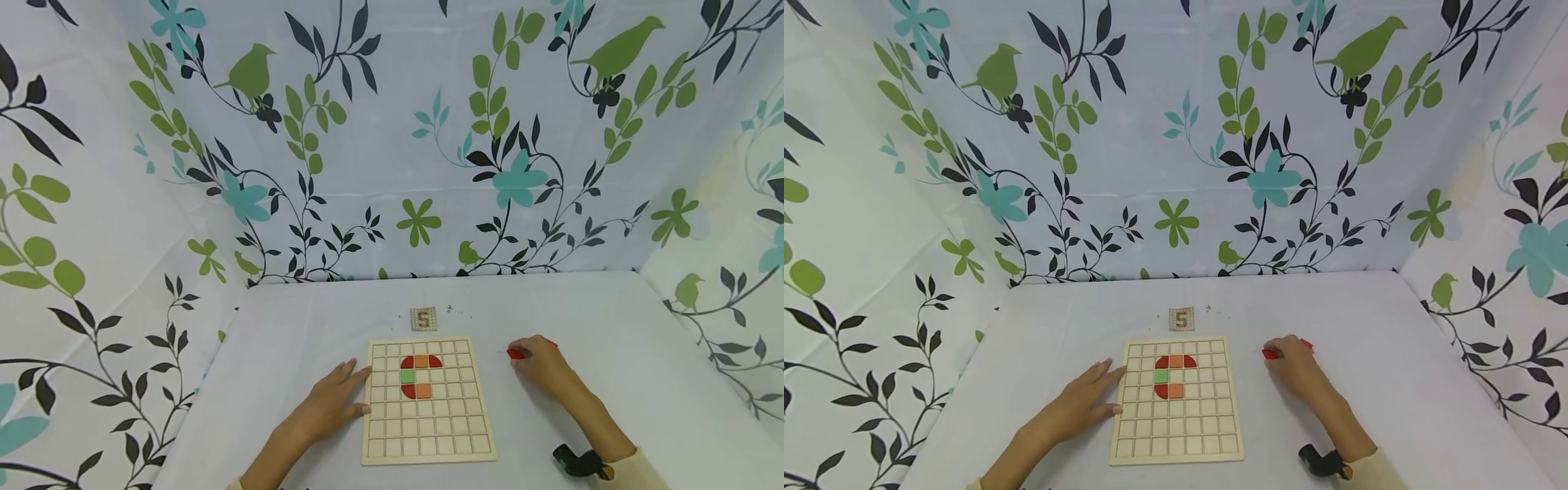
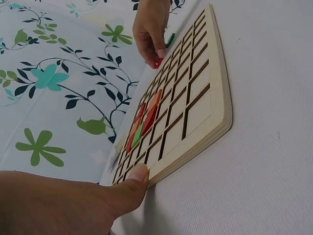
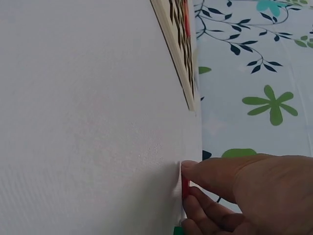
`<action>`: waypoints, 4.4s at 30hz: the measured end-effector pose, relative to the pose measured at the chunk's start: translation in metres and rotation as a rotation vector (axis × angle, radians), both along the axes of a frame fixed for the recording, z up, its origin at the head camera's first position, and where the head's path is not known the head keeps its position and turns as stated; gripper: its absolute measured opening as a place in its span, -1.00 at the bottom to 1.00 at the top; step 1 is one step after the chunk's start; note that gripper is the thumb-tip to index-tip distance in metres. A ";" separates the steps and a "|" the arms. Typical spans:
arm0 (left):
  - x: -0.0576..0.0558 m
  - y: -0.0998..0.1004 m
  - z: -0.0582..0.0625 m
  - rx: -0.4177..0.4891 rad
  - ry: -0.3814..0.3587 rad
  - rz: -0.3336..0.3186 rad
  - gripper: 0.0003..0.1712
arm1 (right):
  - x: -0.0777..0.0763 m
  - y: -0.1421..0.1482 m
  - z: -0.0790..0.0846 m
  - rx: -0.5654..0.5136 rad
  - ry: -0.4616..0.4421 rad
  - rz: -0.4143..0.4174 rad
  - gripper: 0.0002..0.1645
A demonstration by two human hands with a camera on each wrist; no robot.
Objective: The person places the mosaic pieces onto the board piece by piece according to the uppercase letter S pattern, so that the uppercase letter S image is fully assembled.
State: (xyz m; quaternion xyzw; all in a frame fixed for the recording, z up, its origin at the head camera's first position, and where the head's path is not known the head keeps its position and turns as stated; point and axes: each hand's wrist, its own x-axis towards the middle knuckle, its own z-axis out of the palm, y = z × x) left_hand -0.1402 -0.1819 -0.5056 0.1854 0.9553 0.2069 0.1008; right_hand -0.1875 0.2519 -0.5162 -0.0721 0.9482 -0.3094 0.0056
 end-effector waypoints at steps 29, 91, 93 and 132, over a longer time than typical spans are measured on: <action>-0.001 -0.001 -0.001 -0.005 0.029 -0.015 -0.17 | 0.008 -0.052 0.000 -0.015 0.049 0.084 -0.72; 0.001 -0.001 -0.002 0.010 0.033 -0.012 -0.16 | 0.034 -0.110 0.000 -0.013 0.052 0.438 -0.84; 0.001 -0.002 -0.002 0.015 0.032 -0.010 -0.16 | 0.035 -0.106 0.001 -0.010 0.039 0.433 -0.84; 0.002 -0.003 -0.004 0.015 0.009 -0.001 -0.16 | 0.035 0.061 -0.002 0.032 0.004 -0.121 -0.55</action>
